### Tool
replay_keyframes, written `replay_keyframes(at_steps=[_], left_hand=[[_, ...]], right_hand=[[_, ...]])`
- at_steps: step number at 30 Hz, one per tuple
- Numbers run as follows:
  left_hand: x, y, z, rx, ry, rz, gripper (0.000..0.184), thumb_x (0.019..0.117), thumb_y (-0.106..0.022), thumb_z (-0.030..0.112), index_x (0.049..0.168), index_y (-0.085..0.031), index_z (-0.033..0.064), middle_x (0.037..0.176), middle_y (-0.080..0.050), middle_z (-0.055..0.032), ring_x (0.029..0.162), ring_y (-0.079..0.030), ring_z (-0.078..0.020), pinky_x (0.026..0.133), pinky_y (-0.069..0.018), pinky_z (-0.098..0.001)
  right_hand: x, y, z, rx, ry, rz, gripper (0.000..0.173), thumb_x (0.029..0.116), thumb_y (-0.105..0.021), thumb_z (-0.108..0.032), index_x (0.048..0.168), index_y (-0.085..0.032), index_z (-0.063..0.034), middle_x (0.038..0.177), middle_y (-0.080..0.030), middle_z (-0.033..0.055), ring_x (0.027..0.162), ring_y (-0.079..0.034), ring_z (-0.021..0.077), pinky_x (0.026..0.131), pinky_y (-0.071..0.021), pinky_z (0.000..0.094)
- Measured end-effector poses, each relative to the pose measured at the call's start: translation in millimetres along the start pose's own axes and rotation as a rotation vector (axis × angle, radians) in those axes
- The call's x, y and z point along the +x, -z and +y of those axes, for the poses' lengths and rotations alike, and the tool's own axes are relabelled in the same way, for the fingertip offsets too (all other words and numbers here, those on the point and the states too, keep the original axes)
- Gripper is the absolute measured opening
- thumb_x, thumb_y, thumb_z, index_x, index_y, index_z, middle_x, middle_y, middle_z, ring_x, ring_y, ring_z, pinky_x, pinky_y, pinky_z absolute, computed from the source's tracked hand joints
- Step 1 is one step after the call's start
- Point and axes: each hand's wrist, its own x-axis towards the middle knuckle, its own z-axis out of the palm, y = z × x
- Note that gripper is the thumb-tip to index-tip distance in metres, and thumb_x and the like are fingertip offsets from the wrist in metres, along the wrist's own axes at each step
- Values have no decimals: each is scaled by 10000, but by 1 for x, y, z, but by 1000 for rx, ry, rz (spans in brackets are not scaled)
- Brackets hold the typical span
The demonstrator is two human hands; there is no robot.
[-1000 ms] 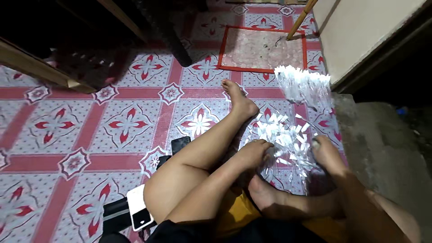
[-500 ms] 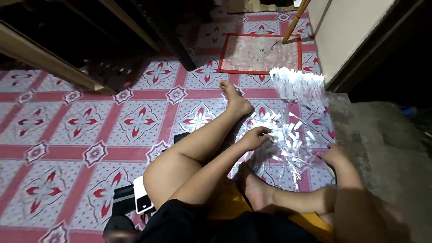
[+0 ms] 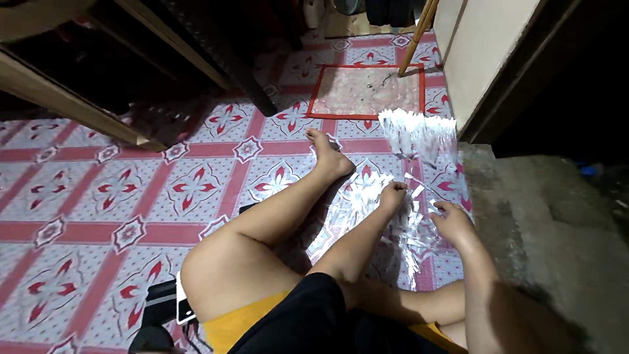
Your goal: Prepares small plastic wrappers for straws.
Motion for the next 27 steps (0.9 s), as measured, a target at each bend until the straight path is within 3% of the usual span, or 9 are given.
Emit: replay_keyframes(at_steps=[3, 7, 9, 11, 14, 16, 19, 21, 27], left_hand=[[9, -24, -37, -21, -74, 36, 345, 900, -718, 449, 1179, -715, 244, 1064, -743, 56, 937, -714, -77, 872, -622, -377], [7, -28, -51, 48, -143, 81, 332, 877, -735, 418, 1170, -705, 266, 1065, -722, 25, 881, -695, -104, 804, -617, -393], [9, -30, -44, 260, -186, 60, 240, 889, -719, 472, 1118, -731, 400, 1312, -641, 35, 1160, -627, -136, 977, -562, -427], [11, -34, -29, 416, -153, 28, 302, 854, -730, 523, 1147, -734, 449, 1470, -548, -22, 1301, -547, -246, 1053, -486, -530], [-10, -21, 10, 546, -130, 8, 467, 841, -744, 521, 1256, -721, 307, 1485, -528, -104, 1332, -514, -346, 1083, -449, -590], [-10, -20, 7, 579, -183, 43, 441, 860, -731, 454, 1242, -721, 234, 1385, -608, -87, 1285, -559, -302, 1083, -466, -555], [13, -33, -35, 396, -259, 106, 264, 934, -656, 422, 1157, -738, 306, 1209, -688, 71, 1127, -645, -87, 999, -558, -370], [7, -30, -46, 175, -347, 71, 232, 983, -631, 414, 1164, -741, 320, 1205, -697, 114, 1098, -655, -28, 965, -578, -308], [-92, 11, -5, -140, -661, -197, 211, 1016, -637, 203, 1189, -757, 222, 1311, -680, 18, 1241, -624, -136, 1073, -536, -349]], right_hand=[[3, -4, -15, 141, 1, -18, 363, 923, -656, -491, 1209, -687, -270, 1171, -693, -26, 1042, -686, 112, 854, -608, 384], [13, -26, -16, 139, 3, -41, 248, 921, -659, -410, 1111, -715, -261, 1101, -712, -29, 1030, -682, 121, 874, -591, 411], [19, -41, -11, 60, 23, -73, 236, 923, -642, -397, 1110, -715, -273, 1134, -697, 10, 1041, -676, 166, 875, -584, 445], [19, -50, -9, -16, 37, -95, 247, 913, -639, -376, 1123, -716, -273, 1179, -681, 51, 1058, -670, 207, 889, -574, 475], [18, -54, -7, -66, 40, -108, 262, 894, -654, -387, 1128, -713, -283, 1204, -669, 58, 1072, -666, 215, 896, -573, 475], [20, -51, -6, -60, 40, -97, 254, 904, -653, -388, 1132, -713, -296, 1234, -653, 65, 1084, -660, 216, 894, -576, 471], [18, -34, -17, 42, 27, -45, 232, 948, -623, -349, 1153, -705, -275, 1264, -640, 62, 1072, -670, 189, 875, -595, 421], [13, -21, -29, 208, 5, 2, 248, 973, -608, -322, 1181, -706, -228, 1240, -663, 45, 1069, -670, 167, 887, -585, 393], [-16, -8, -52, 833, 30, -177, 327, 1004, -632, -355, 1237, -692, -133, 1148, -720, 32, 1076, -675, 166, 924, -571, 400]])
